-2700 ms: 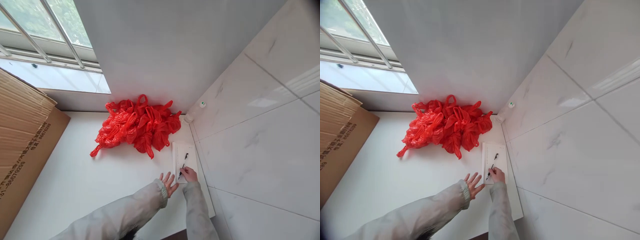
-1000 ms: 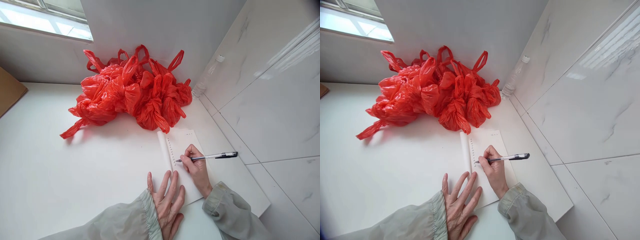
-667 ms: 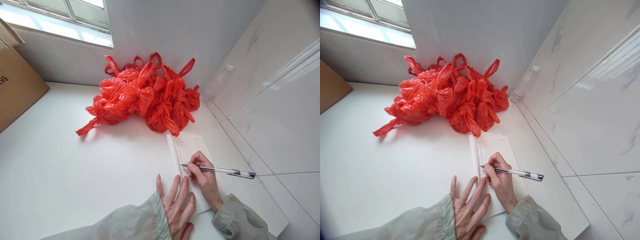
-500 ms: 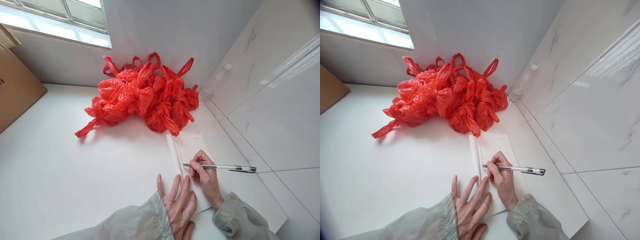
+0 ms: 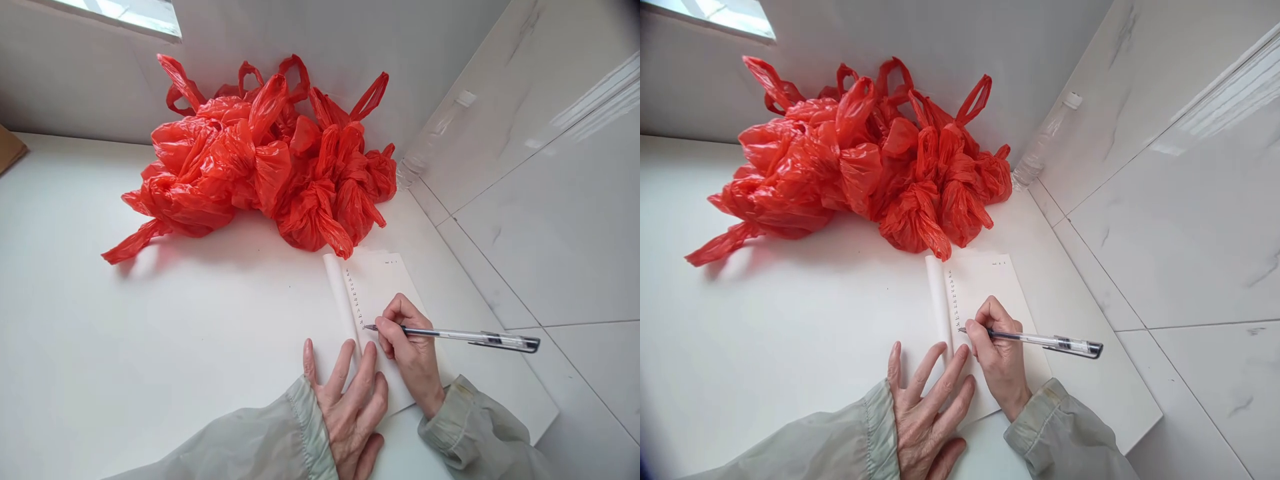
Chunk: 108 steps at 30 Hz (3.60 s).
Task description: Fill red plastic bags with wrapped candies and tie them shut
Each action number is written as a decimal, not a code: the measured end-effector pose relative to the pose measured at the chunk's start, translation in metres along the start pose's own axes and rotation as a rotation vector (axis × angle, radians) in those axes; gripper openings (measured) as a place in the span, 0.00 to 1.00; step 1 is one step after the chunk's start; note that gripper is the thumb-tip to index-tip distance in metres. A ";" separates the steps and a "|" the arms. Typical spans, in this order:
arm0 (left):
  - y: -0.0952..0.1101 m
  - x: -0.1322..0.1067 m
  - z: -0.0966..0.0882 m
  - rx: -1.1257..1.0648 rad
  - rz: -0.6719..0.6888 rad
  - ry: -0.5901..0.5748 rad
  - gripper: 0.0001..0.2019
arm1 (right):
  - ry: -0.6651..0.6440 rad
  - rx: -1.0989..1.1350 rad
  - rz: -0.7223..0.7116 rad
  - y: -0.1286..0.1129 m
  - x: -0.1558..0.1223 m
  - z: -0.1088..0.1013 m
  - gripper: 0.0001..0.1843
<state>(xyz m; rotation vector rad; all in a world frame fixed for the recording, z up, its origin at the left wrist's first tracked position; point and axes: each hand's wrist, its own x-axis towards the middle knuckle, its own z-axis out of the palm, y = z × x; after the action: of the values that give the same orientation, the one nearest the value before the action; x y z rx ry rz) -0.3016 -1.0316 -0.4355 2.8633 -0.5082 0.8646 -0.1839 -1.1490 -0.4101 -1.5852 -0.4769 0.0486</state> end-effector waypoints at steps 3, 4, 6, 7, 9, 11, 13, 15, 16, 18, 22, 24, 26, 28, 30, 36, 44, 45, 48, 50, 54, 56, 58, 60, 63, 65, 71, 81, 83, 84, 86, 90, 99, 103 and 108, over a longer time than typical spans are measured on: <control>-0.001 0.001 0.002 0.015 0.018 0.024 0.21 | -0.032 0.024 0.027 -0.002 -0.001 0.001 0.11; -0.002 0.002 0.002 0.013 0.020 0.031 0.20 | -0.041 0.016 0.026 -0.003 -0.002 0.001 0.11; -0.002 0.003 0.002 0.004 0.021 0.036 0.19 | -0.034 -0.050 -0.008 -0.001 -0.004 0.000 0.13; -0.002 0.003 0.002 -0.001 0.019 0.034 0.18 | -0.019 -0.096 -0.038 0.000 -0.006 -0.001 0.15; -0.001 0.003 0.001 -0.009 0.011 0.021 0.17 | 0.017 -0.171 -0.095 0.003 -0.009 -0.003 0.15; 0.001 0.003 -0.001 -0.015 -0.001 -0.003 0.17 | 0.036 -0.210 -0.129 0.005 -0.011 -0.004 0.15; 0.002 0.004 -0.003 -0.020 -0.011 -0.036 0.17 | 0.033 -0.229 -0.144 0.006 -0.012 -0.004 0.15; 0.003 0.004 -0.005 -0.015 -0.016 -0.066 0.17 | 0.026 -0.241 -0.156 0.006 -0.012 -0.004 0.15; 0.003 0.005 -0.006 -0.011 -0.017 -0.073 0.17 | 0.025 -0.244 -0.163 0.005 -0.012 -0.003 0.14; 0.003 0.005 -0.007 -0.002 -0.016 -0.075 0.17 | 0.031 -0.247 -0.175 0.005 -0.011 -0.003 0.14; 0.004 0.006 -0.008 0.008 -0.010 -0.077 0.17 | 0.013 -0.255 -0.178 0.005 -0.011 -0.004 0.14; 0.004 0.006 -0.009 0.009 -0.009 -0.084 0.17 | 0.003 -0.257 -0.177 0.005 -0.012 -0.004 0.14; 0.004 0.006 -0.010 0.005 -0.011 -0.092 0.18 | 0.007 -0.258 -0.173 0.005 -0.012 -0.004 0.14; 0.004 0.007 -0.010 -0.002 -0.013 -0.095 0.18 | 0.009 -0.259 -0.165 0.005 -0.012 -0.004 0.15; 0.004 0.007 -0.010 -0.009 -0.013 -0.089 0.18 | 0.003 -0.263 -0.162 0.005 -0.012 -0.004 0.15; 0.005 0.007 -0.010 -0.031 -0.027 -0.077 0.18 | -0.018 -0.266 -0.156 0.006 -0.012 -0.004 0.14; 0.005 0.007 -0.011 -0.038 -0.032 -0.090 0.18 | -0.024 -0.264 -0.145 0.005 -0.011 -0.004 0.14; 0.005 0.007 -0.011 -0.037 -0.032 -0.091 0.18 | -0.024 -0.264 -0.140 0.005 -0.011 -0.004 0.14; 0.006 0.007 -0.010 -0.031 -0.038 -0.087 0.18 | -0.023 -0.261 -0.133 0.005 -0.011 -0.005 0.14; 0.006 0.007 -0.010 -0.027 -0.042 -0.086 0.18 | -0.025 -0.261 -0.132 0.005 -0.011 -0.005 0.14; 0.006 0.008 -0.011 -0.030 -0.042 -0.096 0.18 | -0.025 -0.270 -0.125 0.003 -0.011 -0.004 0.14; 0.005 0.009 -0.013 -0.027 -0.039 -0.107 0.19 | -0.021 -0.281 -0.124 0.001 -0.010 -0.003 0.14; 0.005 0.009 -0.013 -0.017 -0.036 -0.119 0.19 | -0.018 -0.286 -0.120 0.000 -0.009 -0.003 0.14; 0.005 0.010 -0.014 -0.010 -0.035 -0.126 0.20 | -0.019 -0.280 -0.117 0.000 -0.009 -0.002 0.14; 0.005 0.009 -0.013 -0.016 -0.038 -0.126 0.19 | -0.033 -0.268 -0.116 0.001 -0.009 -0.003 0.14; 0.006 0.009 -0.013 -0.024 -0.040 -0.123 0.19 | -0.046 -0.264 -0.111 0.001 -0.010 -0.004 0.14; 0.005 0.007 -0.011 -0.049 -0.041 -0.105 0.19 | -0.040 -0.226 -0.100 0.004 -0.010 -0.004 0.13; 0.007 0.009 -0.010 -0.036 -0.057 -0.088 0.17 | 0.009 -0.212 -0.095 0.005 -0.011 -0.005 0.15; 0.007 0.009 -0.010 -0.039 -0.052 -0.092 0.17 | -0.004 -0.230 -0.087 0.005 -0.011 -0.004 0.14; 0.007 0.009 -0.010 -0.041 -0.048 -0.094 0.18 | -0.007 -0.236 -0.084 0.005 -0.011 -0.004 0.15; 0.006 0.008 -0.010 -0.043 -0.046 -0.096 0.18 | 0.000 -0.245 -0.086 0.005 -0.011 -0.004 0.15; 0.007 0.008 -0.011 -0.038 -0.048 -0.098 0.17 | 0.018 -0.252 -0.088 0.004 -0.011 -0.004 0.14; 0.007 0.008 -0.009 -0.026 -0.043 -0.084 0.17 | 0.004 -0.237 -0.076 0.002 -0.010 -0.004 0.14; 0.007 0.008 -0.009 -0.027 -0.040 -0.087 0.17 | -0.002 -0.219 -0.051 0.005 -0.013 -0.004 0.14; 0.007 0.007 -0.011 -0.038 -0.049 -0.115 0.18 | 0.055 -0.006 0.001 0.005 -0.008 -0.002 0.15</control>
<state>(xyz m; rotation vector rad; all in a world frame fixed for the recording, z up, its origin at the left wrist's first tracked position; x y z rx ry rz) -0.3044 -1.0379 -0.4220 2.8897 -0.4589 0.6786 -0.1890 -1.1532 -0.4165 -1.5883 -0.4336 0.0051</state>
